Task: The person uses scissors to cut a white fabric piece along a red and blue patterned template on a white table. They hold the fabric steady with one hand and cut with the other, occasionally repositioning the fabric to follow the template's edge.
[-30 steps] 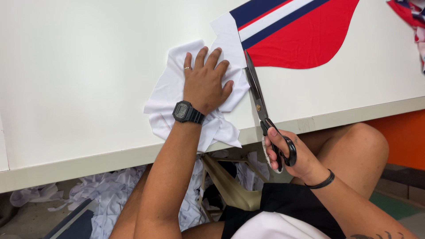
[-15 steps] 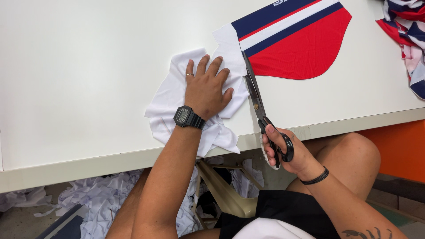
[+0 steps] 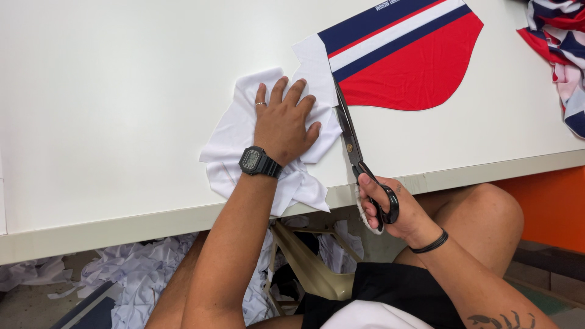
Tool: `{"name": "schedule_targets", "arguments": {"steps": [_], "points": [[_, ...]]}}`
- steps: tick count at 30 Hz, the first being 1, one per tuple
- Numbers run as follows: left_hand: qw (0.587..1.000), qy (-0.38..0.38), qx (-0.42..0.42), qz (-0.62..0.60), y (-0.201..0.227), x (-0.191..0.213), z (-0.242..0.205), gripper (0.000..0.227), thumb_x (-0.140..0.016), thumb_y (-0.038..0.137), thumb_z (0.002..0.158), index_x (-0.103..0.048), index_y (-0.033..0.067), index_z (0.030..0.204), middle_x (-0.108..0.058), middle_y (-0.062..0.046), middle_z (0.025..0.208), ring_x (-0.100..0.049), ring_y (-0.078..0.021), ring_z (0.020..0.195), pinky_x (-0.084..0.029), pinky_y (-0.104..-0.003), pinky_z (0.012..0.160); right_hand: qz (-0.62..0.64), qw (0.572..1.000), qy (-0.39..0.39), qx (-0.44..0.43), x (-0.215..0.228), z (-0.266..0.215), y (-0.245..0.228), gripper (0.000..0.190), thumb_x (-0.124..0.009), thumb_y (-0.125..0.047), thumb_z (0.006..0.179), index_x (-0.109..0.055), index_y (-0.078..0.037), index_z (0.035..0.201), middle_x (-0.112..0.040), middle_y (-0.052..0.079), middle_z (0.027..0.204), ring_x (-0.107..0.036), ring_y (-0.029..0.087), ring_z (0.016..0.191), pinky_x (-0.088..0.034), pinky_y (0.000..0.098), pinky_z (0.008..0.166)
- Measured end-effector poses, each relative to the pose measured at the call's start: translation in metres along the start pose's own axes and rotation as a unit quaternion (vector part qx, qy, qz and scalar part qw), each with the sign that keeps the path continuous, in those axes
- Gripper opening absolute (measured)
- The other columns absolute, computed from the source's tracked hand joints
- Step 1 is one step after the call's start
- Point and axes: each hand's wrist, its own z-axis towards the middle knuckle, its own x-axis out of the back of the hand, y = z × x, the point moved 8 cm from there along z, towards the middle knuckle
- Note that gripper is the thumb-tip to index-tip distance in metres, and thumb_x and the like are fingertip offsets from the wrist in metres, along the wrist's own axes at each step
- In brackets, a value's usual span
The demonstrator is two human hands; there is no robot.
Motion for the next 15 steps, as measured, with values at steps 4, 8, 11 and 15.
{"name": "schedule_targets", "arguments": {"steps": [4,8,11,15], "points": [[1.000,-0.005,0.001,0.001,0.000,-0.001,0.001,0.042,-0.073,0.037,0.082,-0.068,0.0188,0.120,-0.048,-0.009,0.148,-0.034,-0.0352,0.143,-0.016,-0.067,0.116,0.026,1.000,-0.009,-0.005,0.000,0.002,-0.006,0.053,-0.055,-0.058,0.093,-0.059,-0.006,0.083,-0.052,0.002,0.052,-0.051,0.013,0.038,-0.045,0.0264,0.038],[1.000,-0.007,0.003,0.001,0.000,0.000,0.000,0.043,-0.073,0.037,0.082,-0.068,0.0186,0.120,-0.049,-0.009,0.148,-0.034,-0.0351,0.143,-0.016,-0.067,0.116,0.019,1.000,-0.002,-0.009,0.001,0.010,-0.012,0.055,-0.055,-0.060,0.094,-0.059,-0.006,0.083,-0.052,0.002,0.052,-0.051,0.013,0.038,-0.045,0.0273,0.039],[1.000,-0.004,0.002,0.003,0.000,0.002,0.000,0.043,-0.073,0.037,0.082,-0.068,0.0183,0.120,-0.049,-0.009,0.148,-0.034,-0.0352,0.143,-0.017,-0.067,0.116,0.029,1.000,-0.005,-0.002,-0.001,0.016,-0.016,0.055,-0.055,-0.060,0.093,-0.059,-0.006,0.083,-0.053,0.002,0.052,-0.051,0.013,0.038,-0.045,0.0276,0.038],[1.000,-0.004,0.000,0.002,0.001,0.001,0.000,0.043,-0.073,0.037,0.082,-0.068,0.0183,0.120,-0.049,-0.009,0.148,-0.035,-0.0348,0.143,-0.017,-0.067,0.116,0.029,1.000,0.001,-0.002,0.001,0.019,-0.017,0.055,-0.055,-0.060,0.094,-0.059,-0.006,0.083,-0.052,0.002,0.052,-0.051,0.013,0.038,-0.045,0.0272,0.038]]}}
